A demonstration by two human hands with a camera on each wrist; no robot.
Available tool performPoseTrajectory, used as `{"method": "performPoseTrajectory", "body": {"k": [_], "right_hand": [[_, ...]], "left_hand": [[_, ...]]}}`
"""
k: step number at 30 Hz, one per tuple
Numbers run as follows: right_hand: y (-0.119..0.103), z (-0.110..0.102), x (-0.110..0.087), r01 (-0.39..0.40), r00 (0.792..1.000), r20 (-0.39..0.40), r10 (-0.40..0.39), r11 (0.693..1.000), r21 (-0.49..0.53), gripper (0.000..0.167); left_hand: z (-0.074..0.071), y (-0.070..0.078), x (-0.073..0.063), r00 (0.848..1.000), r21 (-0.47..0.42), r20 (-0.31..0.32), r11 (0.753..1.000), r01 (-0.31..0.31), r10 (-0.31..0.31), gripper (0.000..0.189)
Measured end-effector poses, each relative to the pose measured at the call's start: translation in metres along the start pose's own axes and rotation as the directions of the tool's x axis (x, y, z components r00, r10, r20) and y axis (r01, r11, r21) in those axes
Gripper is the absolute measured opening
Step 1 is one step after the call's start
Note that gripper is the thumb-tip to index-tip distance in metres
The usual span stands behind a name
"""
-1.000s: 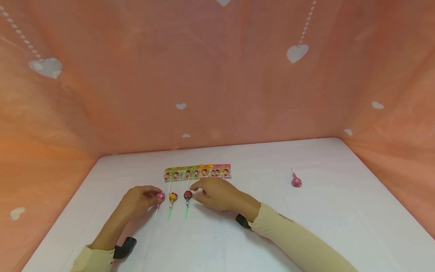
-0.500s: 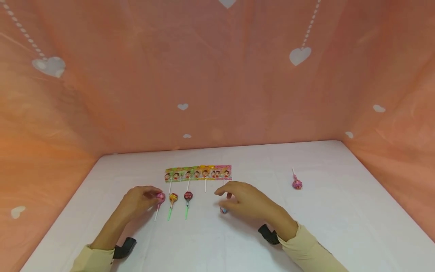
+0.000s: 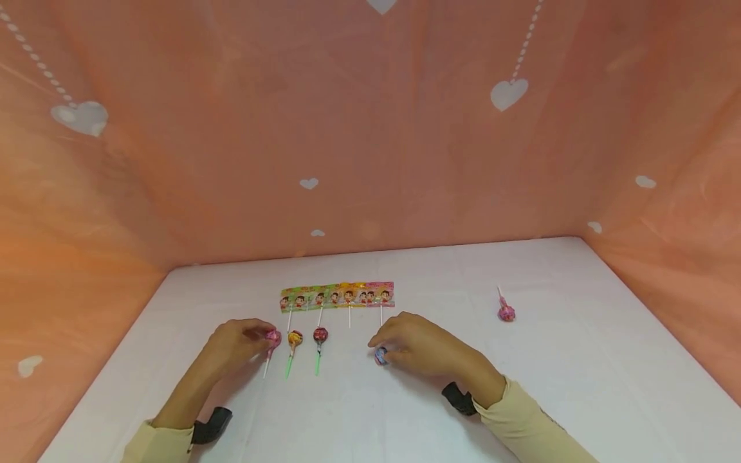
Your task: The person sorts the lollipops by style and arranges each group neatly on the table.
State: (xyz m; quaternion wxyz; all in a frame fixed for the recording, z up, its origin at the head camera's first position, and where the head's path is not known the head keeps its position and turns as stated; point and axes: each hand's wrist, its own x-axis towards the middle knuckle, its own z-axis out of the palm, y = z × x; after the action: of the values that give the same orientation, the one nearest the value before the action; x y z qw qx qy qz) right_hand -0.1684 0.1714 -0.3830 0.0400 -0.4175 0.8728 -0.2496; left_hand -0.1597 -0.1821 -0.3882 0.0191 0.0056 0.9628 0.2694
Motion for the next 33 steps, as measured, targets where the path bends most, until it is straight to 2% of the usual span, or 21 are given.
{"method": "performPoseTrajectory", "body": {"k": [2,10,18,24,33], "right_hand": [[0.002,0.002,0.002,0.027,1.000,-0.005,-0.027,1.000,-0.007,0.026],[0.002,0.009,0.002,0.040,0.999,-0.033,-0.042,0.998,-0.046,0.023],[0.003,0.012,0.006,-0.043,0.998,-0.039,0.041,0.998,-0.051,0.017],[0.001,0.012,0.007,-0.118,0.992,-0.041,0.117,0.993,-0.022,0.013],[0.000,0.012,0.006,-0.195,0.980,-0.046,0.192,0.980,-0.050,0.010]], "left_hand": [[-0.001,-0.001,0.001,1.000,-0.004,-0.004,1.000,-0.007,0.007,0.022],[0.000,0.000,0.000,1.000,0.001,-0.013,1.000,-0.023,0.023,0.020],[-0.001,0.000,0.000,0.998,0.006,-0.025,0.999,-0.049,0.049,0.020],[-0.002,0.000,0.000,0.999,0.000,-0.013,0.999,-0.034,0.034,0.021],[-0.001,0.000,0.000,0.999,0.013,-0.013,0.999,-0.034,0.035,0.020]]}}
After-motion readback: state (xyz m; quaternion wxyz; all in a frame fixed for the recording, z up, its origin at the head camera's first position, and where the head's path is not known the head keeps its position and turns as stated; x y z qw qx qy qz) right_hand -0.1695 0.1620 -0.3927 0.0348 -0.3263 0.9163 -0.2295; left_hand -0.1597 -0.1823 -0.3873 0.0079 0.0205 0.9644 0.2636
